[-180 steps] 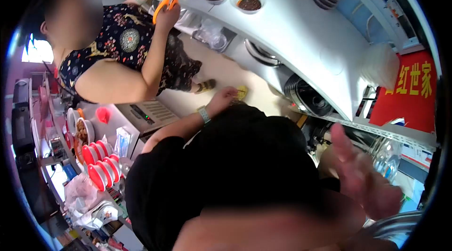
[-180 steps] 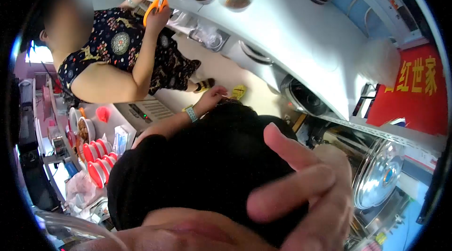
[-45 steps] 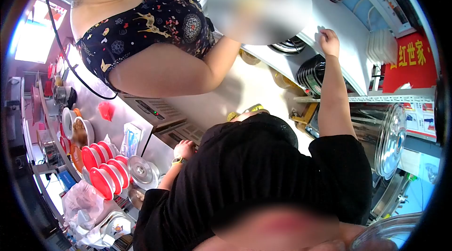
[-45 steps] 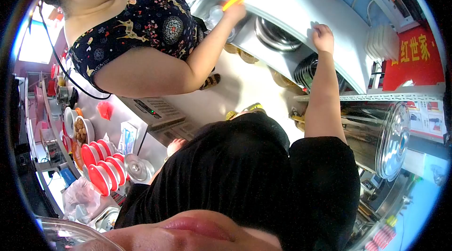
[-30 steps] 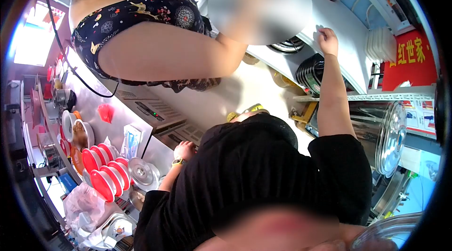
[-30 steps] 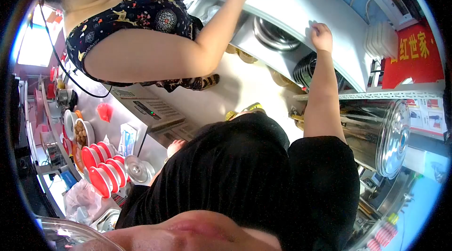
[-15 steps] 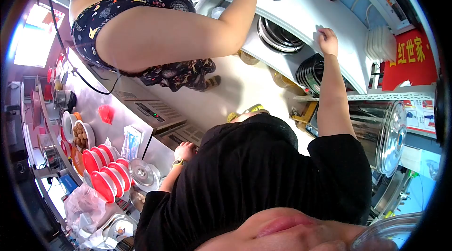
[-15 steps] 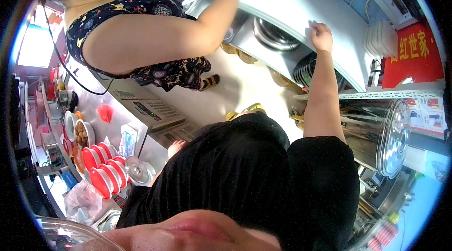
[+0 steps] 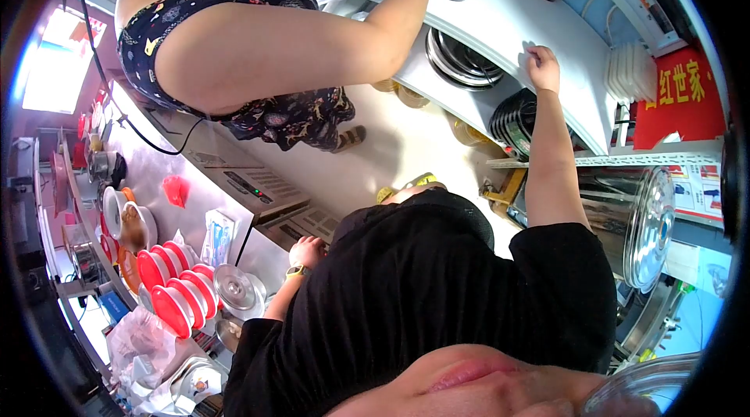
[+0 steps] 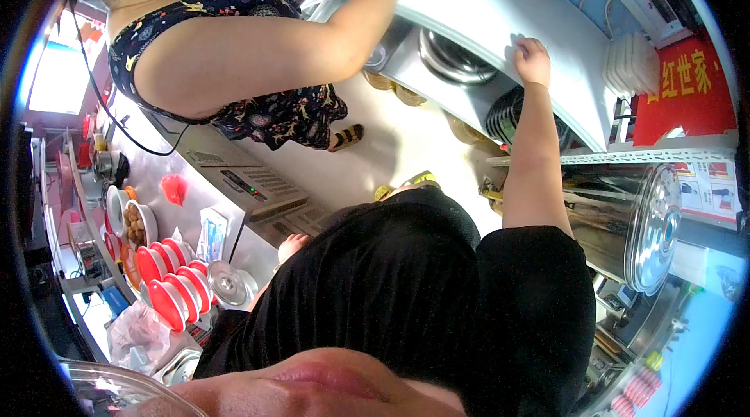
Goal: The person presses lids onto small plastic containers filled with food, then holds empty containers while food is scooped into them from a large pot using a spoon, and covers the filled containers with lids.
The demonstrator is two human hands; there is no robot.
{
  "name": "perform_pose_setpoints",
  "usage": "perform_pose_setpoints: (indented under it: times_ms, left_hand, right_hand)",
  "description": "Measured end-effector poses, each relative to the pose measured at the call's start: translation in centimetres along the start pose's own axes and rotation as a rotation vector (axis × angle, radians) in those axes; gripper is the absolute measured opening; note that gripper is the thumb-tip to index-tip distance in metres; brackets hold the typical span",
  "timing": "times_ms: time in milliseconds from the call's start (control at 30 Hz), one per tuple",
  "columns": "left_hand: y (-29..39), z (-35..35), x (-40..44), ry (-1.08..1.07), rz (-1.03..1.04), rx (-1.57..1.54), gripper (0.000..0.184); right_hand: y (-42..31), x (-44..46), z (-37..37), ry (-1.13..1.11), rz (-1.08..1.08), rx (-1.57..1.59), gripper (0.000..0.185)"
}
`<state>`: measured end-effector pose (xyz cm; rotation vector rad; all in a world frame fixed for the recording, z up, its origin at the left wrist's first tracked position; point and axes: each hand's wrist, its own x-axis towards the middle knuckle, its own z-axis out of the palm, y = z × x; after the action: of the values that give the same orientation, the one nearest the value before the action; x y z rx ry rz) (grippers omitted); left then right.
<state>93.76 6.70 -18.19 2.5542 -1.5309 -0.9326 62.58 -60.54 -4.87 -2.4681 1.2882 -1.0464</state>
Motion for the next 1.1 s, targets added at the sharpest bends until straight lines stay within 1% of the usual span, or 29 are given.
perform_pose_setpoints:
  times_ms: [133,500,733,900,1000,1100]
  left_hand:
    - [0.2,-0.3,-0.1,0.003,0.011,0.002,0.019]
    - [0.6,-1.0,-0.3,0.025,0.025,0.001,0.021]
    - [1.0,-1.2,-0.4,0.020,0.021,0.014,0.019]
    - [1.1,-1.1,-0.2,0.027,0.006,0.010,0.019]
    - [0.8,-1.0,-0.2,0.014,0.020,-0.001,0.019]
    - [0.8,-1.0,-0.2,0.016,0.018,0.002,0.019]
  right_hand:
    - [0.8,0.0,0.5,0.013,-0.003,0.004,0.024]
    - [-0.2,0.0,-0.1,0.001,-0.008,-0.018,0.024]
    - [0.3,0.1,0.1,-0.004,0.001,-0.028,0.024]
    - [-0.9,-0.1,-0.4,0.001,0.038,0.033,0.023]
    - [0.2,0.0,-0.1,0.005,-0.015,-0.025,0.024]
    - [0.2,0.0,-0.1,-0.013,0.012,0.002,0.025]
